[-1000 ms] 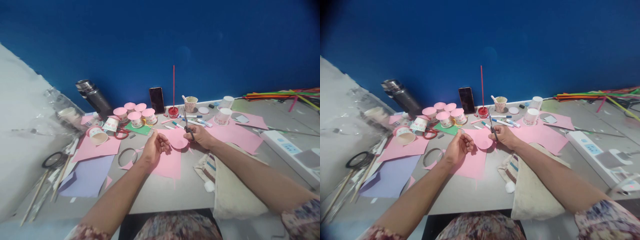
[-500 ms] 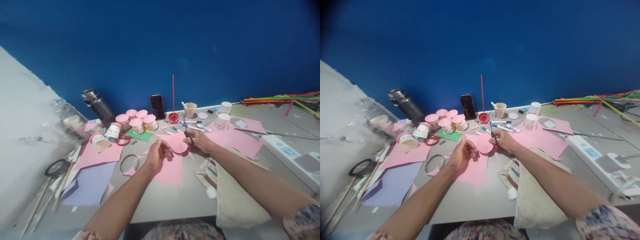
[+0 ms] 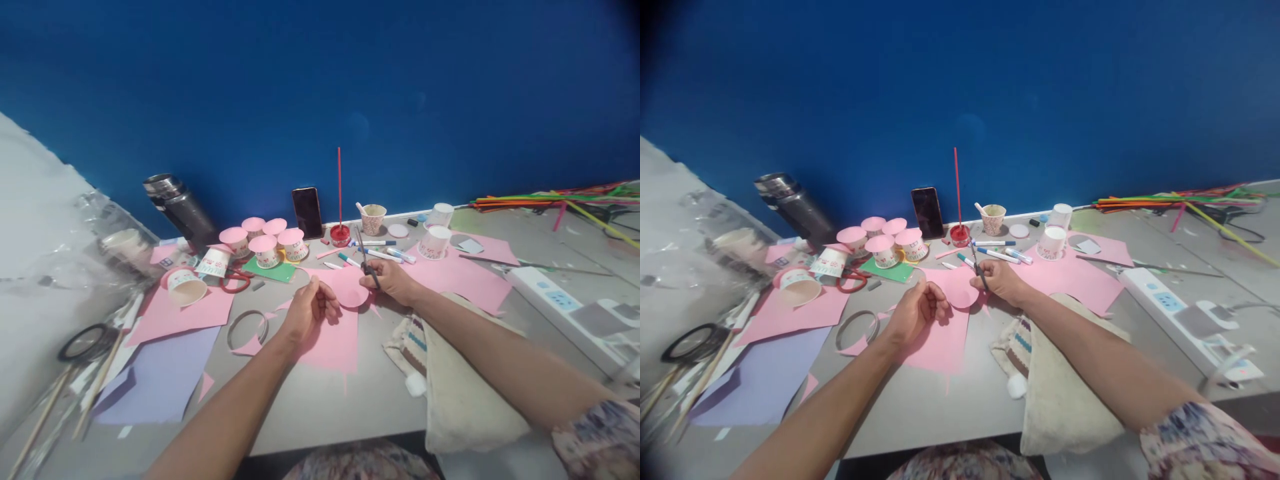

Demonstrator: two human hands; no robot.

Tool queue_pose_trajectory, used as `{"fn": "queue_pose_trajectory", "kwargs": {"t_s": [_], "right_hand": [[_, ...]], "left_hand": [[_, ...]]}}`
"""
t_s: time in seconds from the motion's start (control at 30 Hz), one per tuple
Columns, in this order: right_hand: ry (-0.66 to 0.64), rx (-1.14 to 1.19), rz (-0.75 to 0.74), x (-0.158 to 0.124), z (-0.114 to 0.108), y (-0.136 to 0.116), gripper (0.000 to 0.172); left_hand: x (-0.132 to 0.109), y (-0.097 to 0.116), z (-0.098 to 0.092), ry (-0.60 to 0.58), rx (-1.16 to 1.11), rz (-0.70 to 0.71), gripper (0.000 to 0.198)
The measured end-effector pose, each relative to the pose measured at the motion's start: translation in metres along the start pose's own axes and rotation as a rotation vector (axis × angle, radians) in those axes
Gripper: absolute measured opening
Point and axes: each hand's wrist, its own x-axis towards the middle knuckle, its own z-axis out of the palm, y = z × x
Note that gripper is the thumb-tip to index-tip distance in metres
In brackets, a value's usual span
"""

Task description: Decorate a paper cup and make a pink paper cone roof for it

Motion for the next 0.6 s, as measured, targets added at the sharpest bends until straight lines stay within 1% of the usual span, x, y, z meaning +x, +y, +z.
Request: {"fn": "queue_pose_trajectory", "kwargs": {"t_s": [0.3,0.4,0.53,0.6], "right_hand": [[0.018,-0.019,-0.023,-0.001,0.0,-0.003,0.035],[0.036,0.009,-0.013,-0.002,-0.004,0.0,0.034],[0.048,0.038,-0.012,-0.001,-0.008,0.006,0.036],[0.047,0.028,-0.037,0.001,-0.01,0.007,0.039]], "left_hand": [[0.001,-0.001,-0.001,-0.025,0.004,-0.026,0.053],[0.003,-0.004,0.001,-0.049,0.011,0.006,0.053],[0.01,-0.006,-0.002,-0.071,0.029,0.016,0.062],[0.014,-0.006,-0.005,-0.075,0.043,0.014,0.065]]}}
